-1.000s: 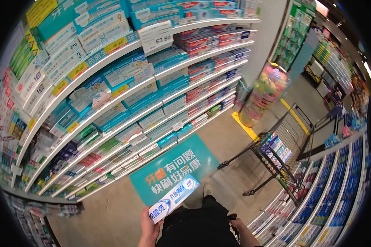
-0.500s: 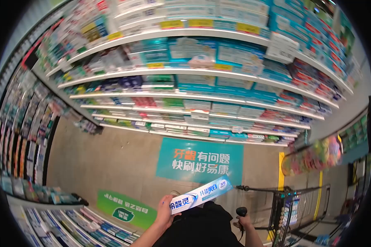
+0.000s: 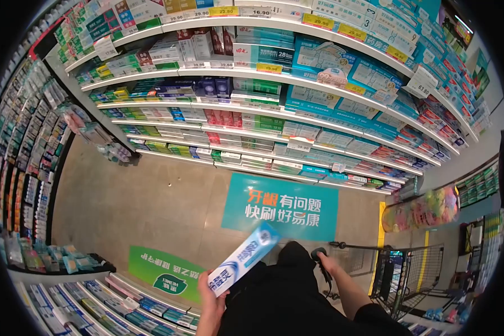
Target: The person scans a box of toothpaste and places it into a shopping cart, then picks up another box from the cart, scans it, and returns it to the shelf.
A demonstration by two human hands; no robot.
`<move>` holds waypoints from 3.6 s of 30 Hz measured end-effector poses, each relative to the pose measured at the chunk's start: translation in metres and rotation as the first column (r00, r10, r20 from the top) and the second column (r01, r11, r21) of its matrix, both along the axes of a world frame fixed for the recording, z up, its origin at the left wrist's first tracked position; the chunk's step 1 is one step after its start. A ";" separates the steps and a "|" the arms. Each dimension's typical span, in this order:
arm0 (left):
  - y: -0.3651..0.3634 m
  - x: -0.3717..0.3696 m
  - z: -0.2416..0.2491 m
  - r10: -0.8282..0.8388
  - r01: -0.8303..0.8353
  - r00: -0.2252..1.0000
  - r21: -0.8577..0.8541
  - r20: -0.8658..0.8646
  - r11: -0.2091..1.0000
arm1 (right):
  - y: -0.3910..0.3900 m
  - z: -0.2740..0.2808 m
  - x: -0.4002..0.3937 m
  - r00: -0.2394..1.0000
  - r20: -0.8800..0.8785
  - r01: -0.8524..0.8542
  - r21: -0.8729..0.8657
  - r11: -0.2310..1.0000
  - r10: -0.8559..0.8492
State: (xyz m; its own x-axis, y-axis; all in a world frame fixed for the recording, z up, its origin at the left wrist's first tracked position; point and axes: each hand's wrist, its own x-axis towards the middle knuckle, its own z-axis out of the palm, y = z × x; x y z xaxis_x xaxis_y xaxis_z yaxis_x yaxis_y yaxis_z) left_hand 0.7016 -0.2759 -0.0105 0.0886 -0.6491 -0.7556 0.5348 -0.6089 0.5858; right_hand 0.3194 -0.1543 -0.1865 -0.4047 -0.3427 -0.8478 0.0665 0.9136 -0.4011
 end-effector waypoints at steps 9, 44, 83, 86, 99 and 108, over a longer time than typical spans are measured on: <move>-0.064 0.073 -0.008 0.197 -0.203 0.978 0.103 0.067 0.974 | -0.107 -0.030 0.049 0.800 -0.406 -0.485 -0.002 0.874 0.443; -0.392 0.294 -0.109 -0.343 0.287 0.909 0.243 0.237 0.927 | -0.646 0.056 0.044 0.276 -0.959 -0.654 -0.233 0.720 -0.060; -0.475 0.389 -0.117 -0.431 0.306 0.870 0.424 0.238 0.852 | -0.683 0.053 0.080 0.401 -0.911 -0.392 -0.260 0.882 -0.091; -0.475 0.395 -0.119 -0.399 0.284 0.889 0.414 0.223 0.865 | -0.684 0.053 0.082 0.397 -0.912 -0.380 -0.264 0.886 -0.102; -0.471 0.408 -0.116 -0.419 0.333 0.883 0.347 0.213 0.877 | -0.685 0.058 0.093 0.413 -0.906 -0.362 -0.254 0.897 -0.090; -0.475 0.399 -0.098 -0.393 0.343 0.899 0.246 0.192 0.906 | -0.661 0.067 0.138 0.361 -0.889 -0.201 -0.370 0.907 -0.282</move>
